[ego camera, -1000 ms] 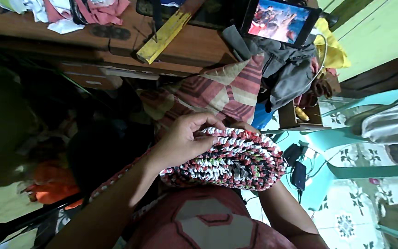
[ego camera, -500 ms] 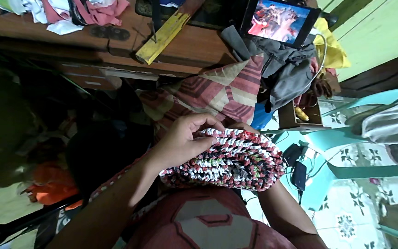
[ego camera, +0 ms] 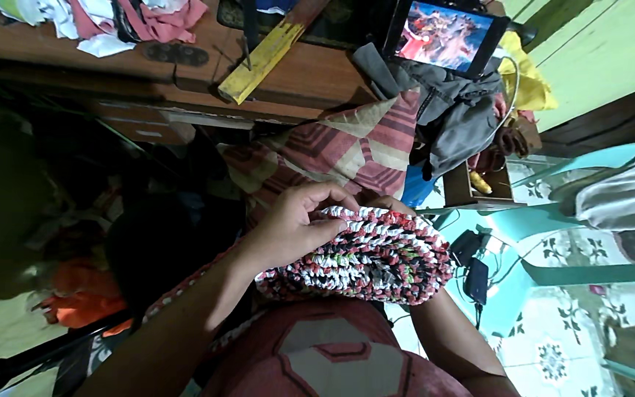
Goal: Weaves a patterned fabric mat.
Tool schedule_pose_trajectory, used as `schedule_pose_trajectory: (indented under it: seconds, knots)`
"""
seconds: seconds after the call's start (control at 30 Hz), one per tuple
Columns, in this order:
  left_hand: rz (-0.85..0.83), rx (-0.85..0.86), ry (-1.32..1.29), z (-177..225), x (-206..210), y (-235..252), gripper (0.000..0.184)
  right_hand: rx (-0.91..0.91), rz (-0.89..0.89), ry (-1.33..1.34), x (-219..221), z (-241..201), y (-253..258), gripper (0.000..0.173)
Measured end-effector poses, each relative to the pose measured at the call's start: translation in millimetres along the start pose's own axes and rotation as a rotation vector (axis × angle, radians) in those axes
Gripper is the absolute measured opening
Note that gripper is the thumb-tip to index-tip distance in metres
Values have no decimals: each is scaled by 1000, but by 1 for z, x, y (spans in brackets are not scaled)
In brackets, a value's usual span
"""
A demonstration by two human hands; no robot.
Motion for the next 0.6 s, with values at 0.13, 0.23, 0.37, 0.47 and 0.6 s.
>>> schedule_pose_trajectory:
  seconds: [0.13, 0.23, 0.37, 0.47, 0.6]
  knots:
    - [4, -7, 4, 0, 0, 1, 23, 4, 14, -66, 0, -3, 1, 18]
    - [0, -5, 0, 0, 0, 1, 24, -31, 58, -175, 2, -13, 0, 16]
    - [-5, 2, -8, 0, 0, 1, 23, -72, -93, -145, 9, -12, 6, 20]
    - [-1, 10, 0, 0, 0, 1, 23, -27, 35, -106, 1, -6, -2, 16]
    - [-8, 9, -4, -1, 1, 1, 23, -132, 36, -139, 7, -18, 0, 15]
Point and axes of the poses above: each hand's wrist, its own y-axis towards the middle knuckle, its own x-axis out of the palm, z = x × y, the point moved 10 cm from there along y, towards the middle knuckle, and after that the axes turned 3 degrees about -x, right-handed, at the moved point
